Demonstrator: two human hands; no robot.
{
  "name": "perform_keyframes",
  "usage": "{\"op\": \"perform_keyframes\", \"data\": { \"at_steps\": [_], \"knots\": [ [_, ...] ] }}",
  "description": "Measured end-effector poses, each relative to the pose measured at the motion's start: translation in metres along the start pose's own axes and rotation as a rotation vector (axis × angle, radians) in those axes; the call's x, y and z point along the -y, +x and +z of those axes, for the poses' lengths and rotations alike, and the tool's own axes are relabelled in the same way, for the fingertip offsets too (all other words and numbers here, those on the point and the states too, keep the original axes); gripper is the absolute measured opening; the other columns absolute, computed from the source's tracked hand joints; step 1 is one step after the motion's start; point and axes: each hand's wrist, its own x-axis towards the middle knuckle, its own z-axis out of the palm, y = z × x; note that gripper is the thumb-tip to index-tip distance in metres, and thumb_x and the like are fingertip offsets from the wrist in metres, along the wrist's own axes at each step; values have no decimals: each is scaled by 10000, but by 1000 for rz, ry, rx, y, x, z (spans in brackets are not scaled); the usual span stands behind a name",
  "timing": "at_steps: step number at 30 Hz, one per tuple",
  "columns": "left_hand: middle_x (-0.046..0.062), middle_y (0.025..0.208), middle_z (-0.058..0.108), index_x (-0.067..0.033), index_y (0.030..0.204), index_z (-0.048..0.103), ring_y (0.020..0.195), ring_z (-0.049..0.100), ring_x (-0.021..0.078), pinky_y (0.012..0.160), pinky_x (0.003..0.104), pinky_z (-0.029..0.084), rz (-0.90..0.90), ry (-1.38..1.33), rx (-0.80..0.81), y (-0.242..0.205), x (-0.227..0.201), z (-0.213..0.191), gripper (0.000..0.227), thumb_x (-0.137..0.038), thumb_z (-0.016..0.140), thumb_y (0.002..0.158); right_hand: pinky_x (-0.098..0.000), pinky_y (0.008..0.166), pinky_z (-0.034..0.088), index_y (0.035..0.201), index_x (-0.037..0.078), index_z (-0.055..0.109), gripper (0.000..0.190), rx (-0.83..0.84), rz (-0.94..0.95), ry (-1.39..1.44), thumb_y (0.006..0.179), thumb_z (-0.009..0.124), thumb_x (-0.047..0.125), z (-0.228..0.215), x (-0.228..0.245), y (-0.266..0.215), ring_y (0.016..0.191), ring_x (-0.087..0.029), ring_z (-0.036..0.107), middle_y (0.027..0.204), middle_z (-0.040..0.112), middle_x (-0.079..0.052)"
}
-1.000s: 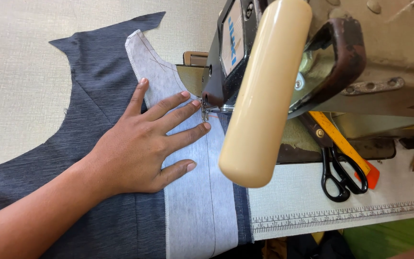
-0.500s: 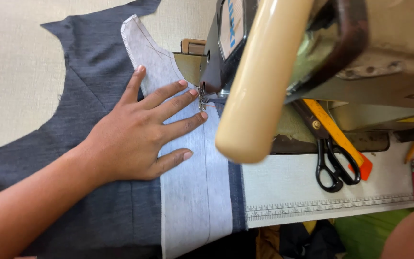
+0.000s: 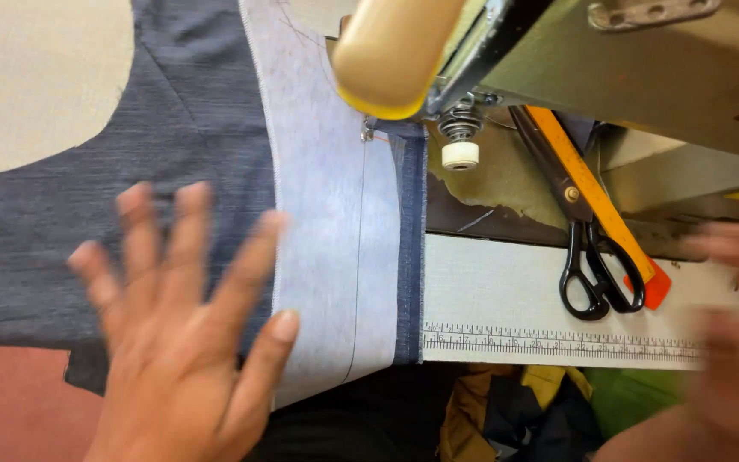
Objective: Attaching a white fabric lining strip to a blue garment piece using an industrial sewing machine and trimming with scissors.
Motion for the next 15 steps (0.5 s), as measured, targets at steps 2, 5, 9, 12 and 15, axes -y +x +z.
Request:
{"op": "perform_keyframes", "data": {
  "at_steps": [2,5,9,12,15],
  "knots": [
    [273,1718,61,-300,1647,220,1559,-95,470,1117,778,-98,-202,-30,21,-9,18,11,760,-613,365,970,-606,1087,538,1207,-133,657,402,6,15,20,990,590,200,32,55,34,1187,-508,697,1227,694,-289],
    [373,1672,35,-218,1667,178,1534,-87,500,1056,813,-102,-234,91,76,3,60,12,867,-696,308,956,-541,1091,456,1263,-19,677,393,146,-53,17,1017,576,270,70,77,61,1283,-442,624,1333,658,-227],
    [360,1679,277,-228,1622,404,1560,162,522,1105,806,86,106,250,42,53,121,-3,840,-692,399,923,-549,1077,458,1180,-15,698,346,4,-113,-14,1014,571,260,94,82,63,1229,-417,650,1267,692,-220],
    [350,1673,368,-213,1621,449,1567,273,498,1134,774,181,347,284,78,103,161,-9,855,-689,421,911,-540,1043,480,1163,-15,707,387,4,-93,-57,1016,531,297,99,84,67,1188,-421,670,1244,699,-222],
    [312,1671,354,-249,1639,397,1529,318,464,1079,672,270,542,314,171,159,185,-10,873,-723,366,907,-535,1030,488,1193,-20,708,415,57,-66,-91,1007,549,315,101,86,68,1191,-417,662,1266,688,-221]
  ]
}}
